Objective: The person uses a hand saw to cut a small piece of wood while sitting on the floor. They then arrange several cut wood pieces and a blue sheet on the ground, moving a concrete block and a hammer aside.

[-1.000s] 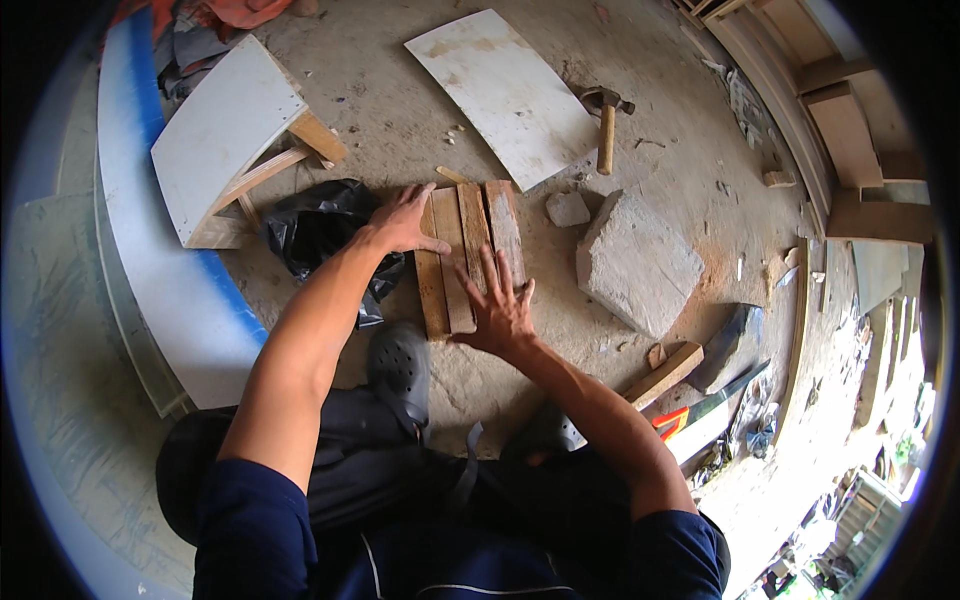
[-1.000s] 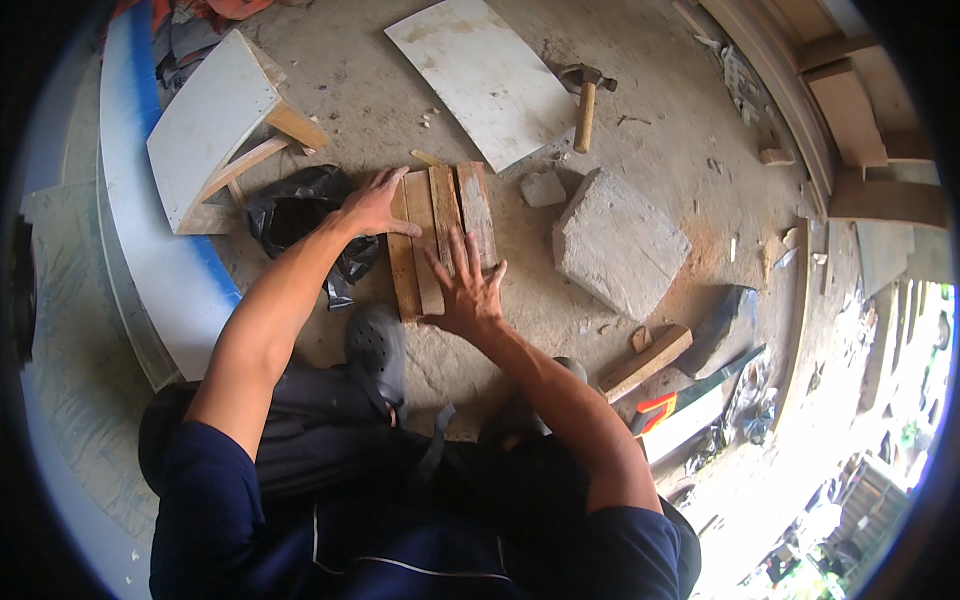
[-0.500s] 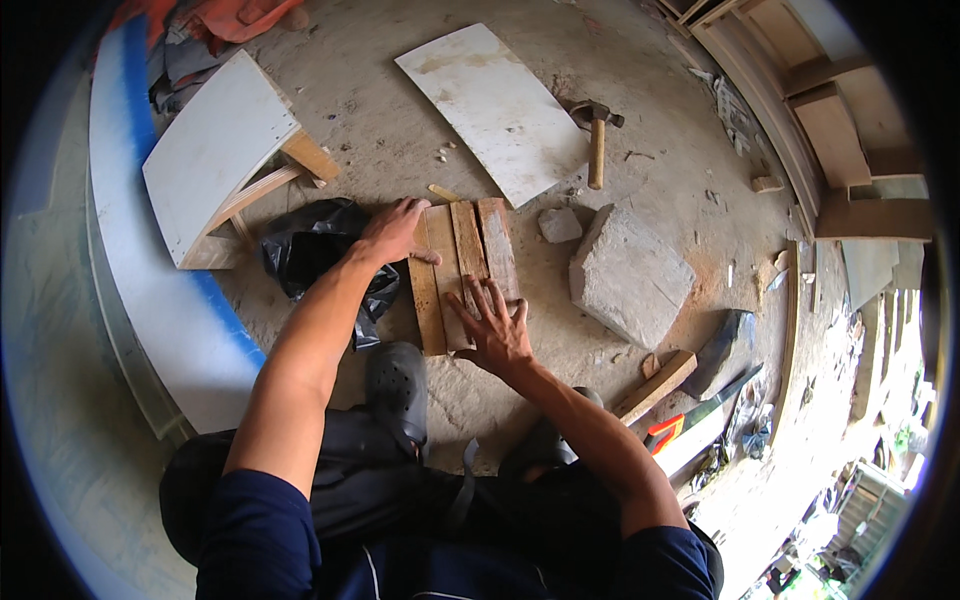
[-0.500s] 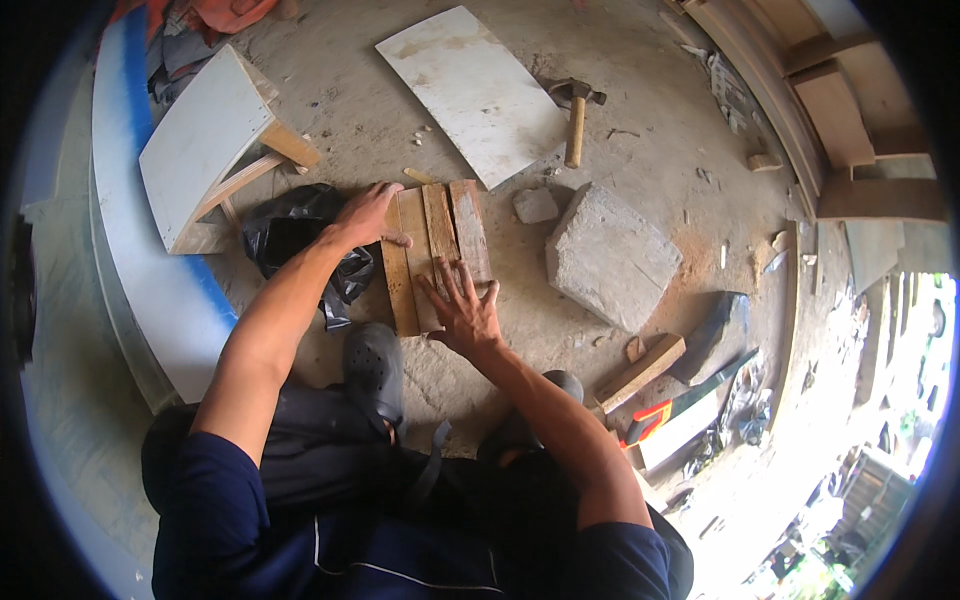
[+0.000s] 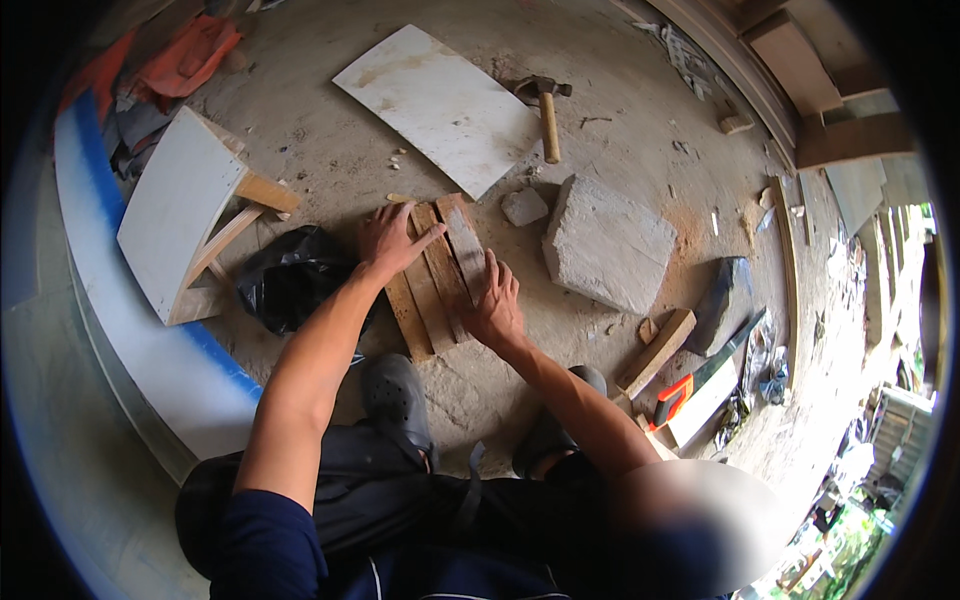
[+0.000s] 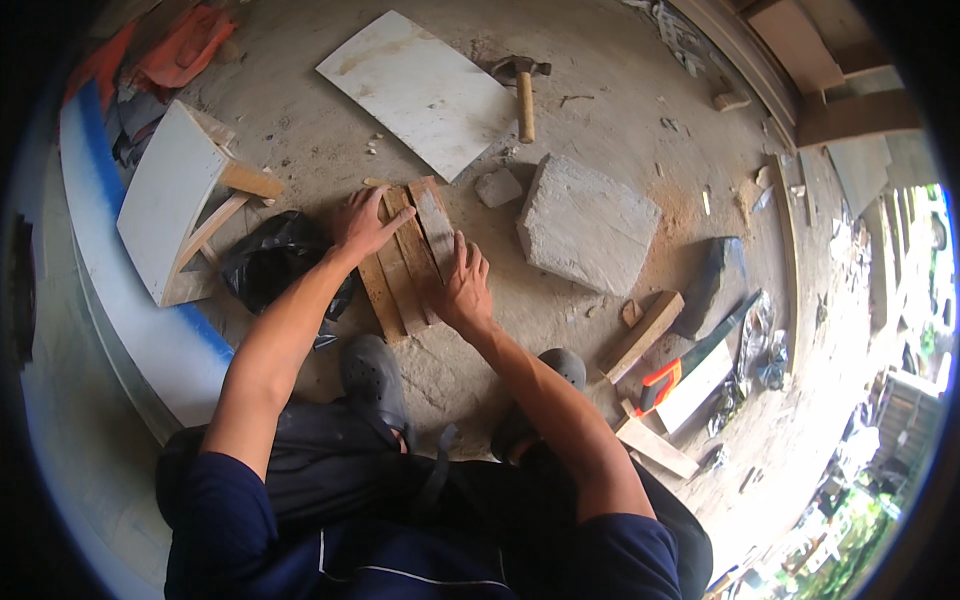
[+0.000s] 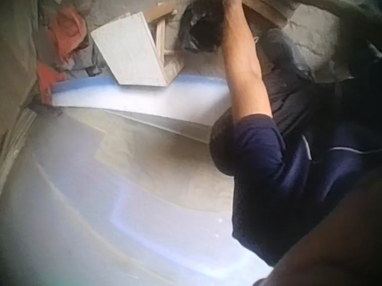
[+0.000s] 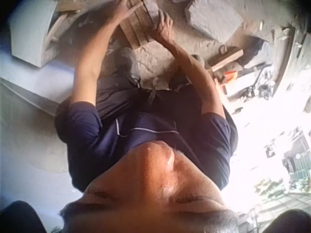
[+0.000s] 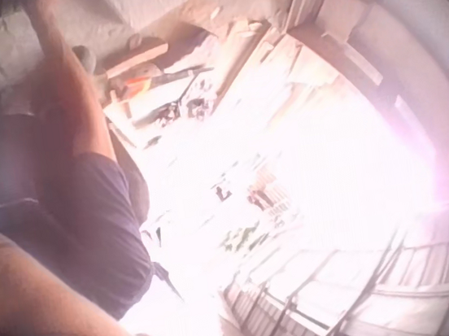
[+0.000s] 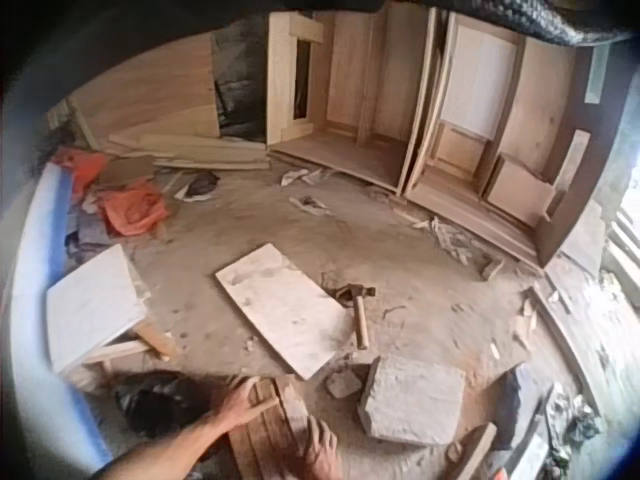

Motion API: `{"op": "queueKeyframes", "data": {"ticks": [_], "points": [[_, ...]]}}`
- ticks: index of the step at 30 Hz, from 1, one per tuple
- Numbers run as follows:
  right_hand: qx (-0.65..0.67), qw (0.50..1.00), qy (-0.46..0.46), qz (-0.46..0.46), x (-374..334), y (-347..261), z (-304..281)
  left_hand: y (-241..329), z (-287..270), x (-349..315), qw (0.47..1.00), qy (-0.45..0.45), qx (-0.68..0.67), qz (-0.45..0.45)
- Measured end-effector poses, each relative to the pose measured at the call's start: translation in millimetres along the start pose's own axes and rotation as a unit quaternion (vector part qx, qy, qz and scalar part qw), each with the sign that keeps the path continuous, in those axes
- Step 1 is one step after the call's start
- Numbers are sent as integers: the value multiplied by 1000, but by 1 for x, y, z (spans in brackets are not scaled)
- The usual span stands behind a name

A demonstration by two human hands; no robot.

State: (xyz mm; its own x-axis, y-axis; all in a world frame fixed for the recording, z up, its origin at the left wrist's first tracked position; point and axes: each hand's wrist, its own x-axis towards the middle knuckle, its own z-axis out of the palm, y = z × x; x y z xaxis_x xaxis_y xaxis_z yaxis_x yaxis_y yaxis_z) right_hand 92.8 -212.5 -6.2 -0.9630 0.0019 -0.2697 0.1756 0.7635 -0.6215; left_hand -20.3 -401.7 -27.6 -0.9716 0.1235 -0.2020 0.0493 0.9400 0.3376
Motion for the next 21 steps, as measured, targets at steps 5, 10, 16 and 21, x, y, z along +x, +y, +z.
{"op": "queueKeyframes", "data": {"ticks": [5, 10, 16, 21], "points": [[-22, 995, -66, 69, 7, 1, 7, 8, 13, 2, 999, 15, 18, -47], [-18, 995, -52, 86, 10, 0, 9, 8, 17, 2, 997, 55, 25, -49], [-16, 994, -36, 103, 9, -4, 9, 10, 25, 1, 994, 96, 39, -39], [-18, 991, -43, 126, 8, -6, 7, 16, 24, -1, 993, 103, 45, -36]]}}
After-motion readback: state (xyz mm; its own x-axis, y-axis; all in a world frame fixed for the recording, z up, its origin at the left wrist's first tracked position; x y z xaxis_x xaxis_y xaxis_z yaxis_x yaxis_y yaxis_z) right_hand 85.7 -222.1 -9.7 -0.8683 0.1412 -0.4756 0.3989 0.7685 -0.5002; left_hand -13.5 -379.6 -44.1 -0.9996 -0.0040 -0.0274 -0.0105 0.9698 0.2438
